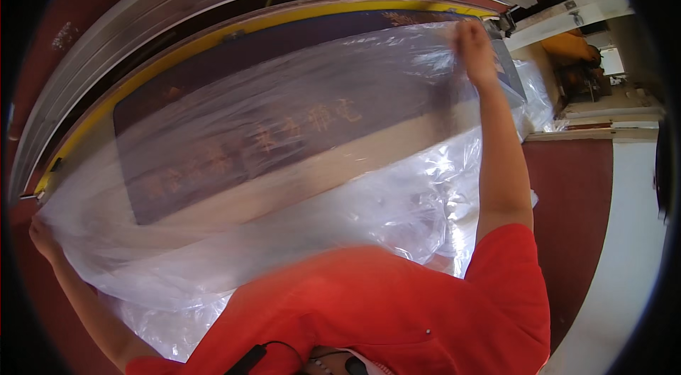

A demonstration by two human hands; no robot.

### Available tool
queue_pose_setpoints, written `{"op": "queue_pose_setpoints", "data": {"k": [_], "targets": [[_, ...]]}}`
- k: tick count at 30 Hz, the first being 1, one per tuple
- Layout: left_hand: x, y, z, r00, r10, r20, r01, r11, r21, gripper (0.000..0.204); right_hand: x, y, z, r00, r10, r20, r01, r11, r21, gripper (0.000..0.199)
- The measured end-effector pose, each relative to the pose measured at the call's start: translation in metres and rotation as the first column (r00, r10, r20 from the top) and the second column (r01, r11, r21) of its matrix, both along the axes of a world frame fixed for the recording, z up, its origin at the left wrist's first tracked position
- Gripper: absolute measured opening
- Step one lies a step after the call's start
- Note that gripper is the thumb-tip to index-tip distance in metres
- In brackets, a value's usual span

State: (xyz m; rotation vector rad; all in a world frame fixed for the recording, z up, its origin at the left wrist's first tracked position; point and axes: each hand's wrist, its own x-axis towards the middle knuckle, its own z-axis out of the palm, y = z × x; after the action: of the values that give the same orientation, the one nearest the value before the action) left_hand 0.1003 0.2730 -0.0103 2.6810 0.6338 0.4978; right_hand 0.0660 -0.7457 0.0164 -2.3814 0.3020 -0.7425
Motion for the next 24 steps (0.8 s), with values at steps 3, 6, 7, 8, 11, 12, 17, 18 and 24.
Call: {"op": "queue_pose_setpoints", "data": {"k": [3,6,7,8,11,12,17,18,24], "targets": [[0.031,-0.015,-0.041,0.987,0.049,0.150,-0.081,0.972,0.219,0.035,0.000,-0.006,-0.013,0.996,-0.068,-0.056,0.075,0.988,0.139,0.022],[0.081,-0.013,-0.071,0.968,-0.041,0.249,-0.012,0.978,0.207,0.042,0.025,-0.036,-0.026,0.984,-0.177,0.005,0.176,0.978,-0.114,0.025],[0.102,-0.015,-0.076,0.976,0.067,0.208,-0.114,0.968,0.225,0.042,0.037,-0.037,-0.017,0.974,-0.225,-0.019,0.219,0.960,-0.173,0.027],[0.122,-0.019,-0.081,0.970,0.173,0.168,-0.211,0.946,0.246,0.042,0.046,-0.036,-0.006,0.960,-0.276,-0.040,0.260,0.937,-0.234,0.030],[0.135,0.042,-0.075,0.979,0.093,0.184,-0.094,0.996,-0.003,0.048,0.086,-0.014,-0.002,0.936,-0.330,-0.123,0.310,0.937,-0.162,0.034],[0.143,0.040,-0.084,0.990,0.071,0.118,-0.069,0.997,-0.018,0.050,0.089,-0.013,-0.002,0.913,-0.367,-0.179,0.342,0.927,-0.154,0.035],[0.140,0.032,-0.083,0.979,-0.031,-0.200,0.018,0.998,-0.068,0.060,0.083,-0.016,-0.024,0.875,-0.480,-0.059,0.484,0.868,0.109,0.043],[0.139,0.028,-0.082,0.975,-0.016,-0.222,0.004,0.999,-0.052,0.057,0.082,-0.018,-0.027,0.863,-0.501,-0.064,0.505,0.860,0.079,0.044],[0.140,0.015,-0.081,0.983,0.183,0.025,-0.170,0.948,-0.269,0.043,0.084,-0.037,-0.046,0.847,-0.531,-0.001,0.531,0.847,0.039,0.053]]}}
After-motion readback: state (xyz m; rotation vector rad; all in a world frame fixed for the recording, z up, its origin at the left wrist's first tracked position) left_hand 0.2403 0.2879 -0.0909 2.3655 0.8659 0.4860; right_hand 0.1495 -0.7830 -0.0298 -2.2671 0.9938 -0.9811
